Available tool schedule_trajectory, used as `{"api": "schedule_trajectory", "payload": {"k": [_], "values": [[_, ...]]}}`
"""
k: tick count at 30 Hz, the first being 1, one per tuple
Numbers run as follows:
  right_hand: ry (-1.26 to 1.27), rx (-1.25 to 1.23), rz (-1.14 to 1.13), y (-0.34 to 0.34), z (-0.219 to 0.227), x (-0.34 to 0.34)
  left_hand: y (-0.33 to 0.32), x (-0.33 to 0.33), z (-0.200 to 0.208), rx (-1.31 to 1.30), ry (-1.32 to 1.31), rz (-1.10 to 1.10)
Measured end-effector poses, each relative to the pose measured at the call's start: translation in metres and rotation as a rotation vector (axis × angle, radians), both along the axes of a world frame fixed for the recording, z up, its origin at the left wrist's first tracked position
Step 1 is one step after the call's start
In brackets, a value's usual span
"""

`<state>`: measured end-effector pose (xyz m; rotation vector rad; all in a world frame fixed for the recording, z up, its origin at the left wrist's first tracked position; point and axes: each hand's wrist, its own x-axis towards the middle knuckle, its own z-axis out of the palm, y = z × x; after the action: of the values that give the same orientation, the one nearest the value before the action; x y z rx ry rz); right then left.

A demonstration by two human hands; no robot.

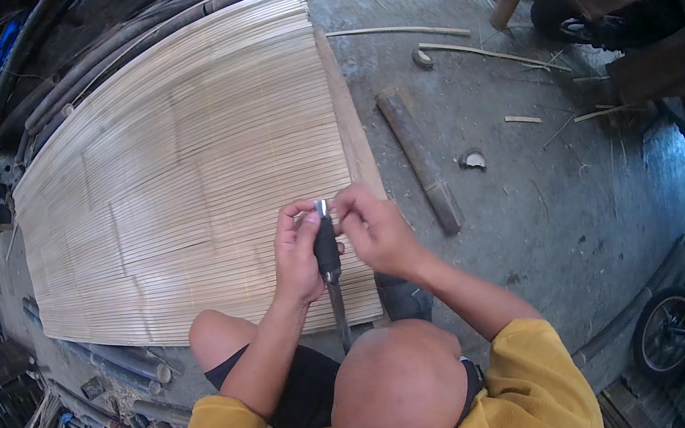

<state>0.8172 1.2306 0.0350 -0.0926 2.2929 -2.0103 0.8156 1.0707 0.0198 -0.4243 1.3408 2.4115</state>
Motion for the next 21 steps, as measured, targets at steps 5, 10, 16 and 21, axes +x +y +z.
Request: {"api": "schedule_trajectory", "payload": {"k": [5,10,16,21], "values": [[0.049,0.093,-0.04,0.009,0.016,-0.014,-0.012,-0.01,0.005,0.188,0.028,-0.016],[0.24,0.17,0.044,0.006,0.026,-0.016,-0.016,-0.009,0.006,0.237,0.035,-0.027],[0.41,0.261,0.02,-0.002,0.014,-0.01,-0.016,-0.006,0.003,0.255,0.1,-0.058],[0.473,0.313,0.087,-0.001,0.015,-0.008,-0.017,-0.004,0.009,0.234,0.06,-0.042]]}}
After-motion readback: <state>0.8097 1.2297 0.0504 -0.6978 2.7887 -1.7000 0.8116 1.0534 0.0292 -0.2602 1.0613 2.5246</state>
